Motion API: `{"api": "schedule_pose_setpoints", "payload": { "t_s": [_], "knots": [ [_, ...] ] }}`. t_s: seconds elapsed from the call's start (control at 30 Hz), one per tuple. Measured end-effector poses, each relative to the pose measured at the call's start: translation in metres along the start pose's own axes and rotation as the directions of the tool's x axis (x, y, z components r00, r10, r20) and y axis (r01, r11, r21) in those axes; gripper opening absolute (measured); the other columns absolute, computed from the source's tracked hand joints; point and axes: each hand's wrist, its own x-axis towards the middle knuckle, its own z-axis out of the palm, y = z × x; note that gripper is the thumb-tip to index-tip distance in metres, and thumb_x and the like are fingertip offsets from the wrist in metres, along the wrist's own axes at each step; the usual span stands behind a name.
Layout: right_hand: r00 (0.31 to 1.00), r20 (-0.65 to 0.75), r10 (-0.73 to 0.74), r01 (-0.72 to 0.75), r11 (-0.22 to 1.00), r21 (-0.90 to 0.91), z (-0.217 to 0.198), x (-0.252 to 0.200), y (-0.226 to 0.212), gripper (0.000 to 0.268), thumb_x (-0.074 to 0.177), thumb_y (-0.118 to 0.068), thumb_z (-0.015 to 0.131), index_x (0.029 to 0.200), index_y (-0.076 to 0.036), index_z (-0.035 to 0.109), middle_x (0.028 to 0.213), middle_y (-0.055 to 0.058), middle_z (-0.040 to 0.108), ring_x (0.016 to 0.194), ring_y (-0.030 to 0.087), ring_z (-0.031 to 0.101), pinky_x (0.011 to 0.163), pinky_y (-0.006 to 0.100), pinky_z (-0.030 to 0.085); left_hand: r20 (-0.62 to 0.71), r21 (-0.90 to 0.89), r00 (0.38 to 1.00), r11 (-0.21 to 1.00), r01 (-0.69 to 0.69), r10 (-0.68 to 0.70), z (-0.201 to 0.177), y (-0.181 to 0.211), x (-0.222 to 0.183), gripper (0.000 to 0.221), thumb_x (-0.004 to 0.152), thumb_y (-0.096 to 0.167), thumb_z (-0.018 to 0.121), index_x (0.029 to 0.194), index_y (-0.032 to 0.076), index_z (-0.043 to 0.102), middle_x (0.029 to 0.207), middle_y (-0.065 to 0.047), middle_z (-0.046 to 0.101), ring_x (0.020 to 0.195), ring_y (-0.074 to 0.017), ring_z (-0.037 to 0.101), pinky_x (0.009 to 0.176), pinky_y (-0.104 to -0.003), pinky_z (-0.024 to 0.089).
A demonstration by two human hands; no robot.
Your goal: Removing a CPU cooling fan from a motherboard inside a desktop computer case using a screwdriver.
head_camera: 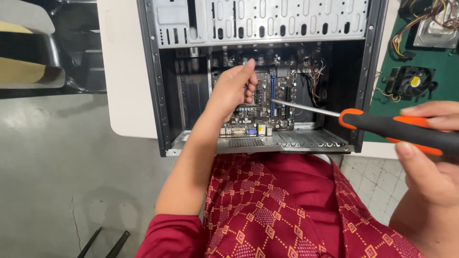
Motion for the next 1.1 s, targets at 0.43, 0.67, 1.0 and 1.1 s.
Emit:
{"api": "schedule_pose_setpoints", "payload": {
  "t_s": [0.43,0.67,1.0,1.1],
  "knots": [
    [0.970,0.216,-0.113,0.092,0.990,0.102,0.102,0.049,-0.034,0.029,0.087,-0.008,0.079,0.110,0.001,0.063,0.110,0.020,0.070,0.103,0.030,0.070,0.098,0.038,0.056,-0.050,0.060,0.996,0.996,-0.066,0.069,-0.043,-0.006,-0.055,0.033,0.095,0.039,0.066,0.077,0.012,0.064,0.064,0.007,0.044,0.053,-0.0050,0.028,0.051,-0.022,0.025],
    [0.966,0.242,-0.094,0.032,0.968,0.250,0.154,0.071,-0.046,0.026,0.086,0.000,0.079,0.109,0.004,0.068,0.105,0.022,0.072,0.096,0.040,0.073,0.081,0.042,0.056,0.077,0.585,0.983,0.790,-0.181,0.167,-0.042,0.010,-0.090,0.021,0.093,0.023,0.071,0.106,0.009,0.077,0.045,0.000,0.047,0.043,-0.0103,0.040,0.044,-0.026,0.043],
    [0.920,0.387,-0.058,0.001,0.989,0.146,0.208,0.089,-0.034,0.033,0.090,-0.008,0.078,0.120,-0.005,0.066,0.110,0.016,0.071,0.098,0.039,0.071,0.080,0.043,0.058,0.058,0.741,0.992,0.661,-0.116,0.110,-0.052,0.004,-0.095,0.039,0.090,0.019,0.069,0.128,0.010,0.072,0.070,-0.013,0.071,0.068,-0.0260,0.070,0.068,-0.037,0.059],
    [0.909,0.415,-0.048,-0.012,0.990,0.139,0.215,0.091,-0.032,0.032,0.092,-0.009,0.076,0.122,-0.006,0.065,0.111,0.015,0.070,0.098,0.039,0.071,0.080,0.043,0.058,0.035,0.762,0.993,0.639,-0.102,0.117,-0.055,-0.002,-0.094,0.041,0.090,0.021,0.069,0.130,0.010,0.070,0.086,-0.015,0.076,0.082,-0.0303,0.076,0.076,-0.040,0.061]
  ]
}}
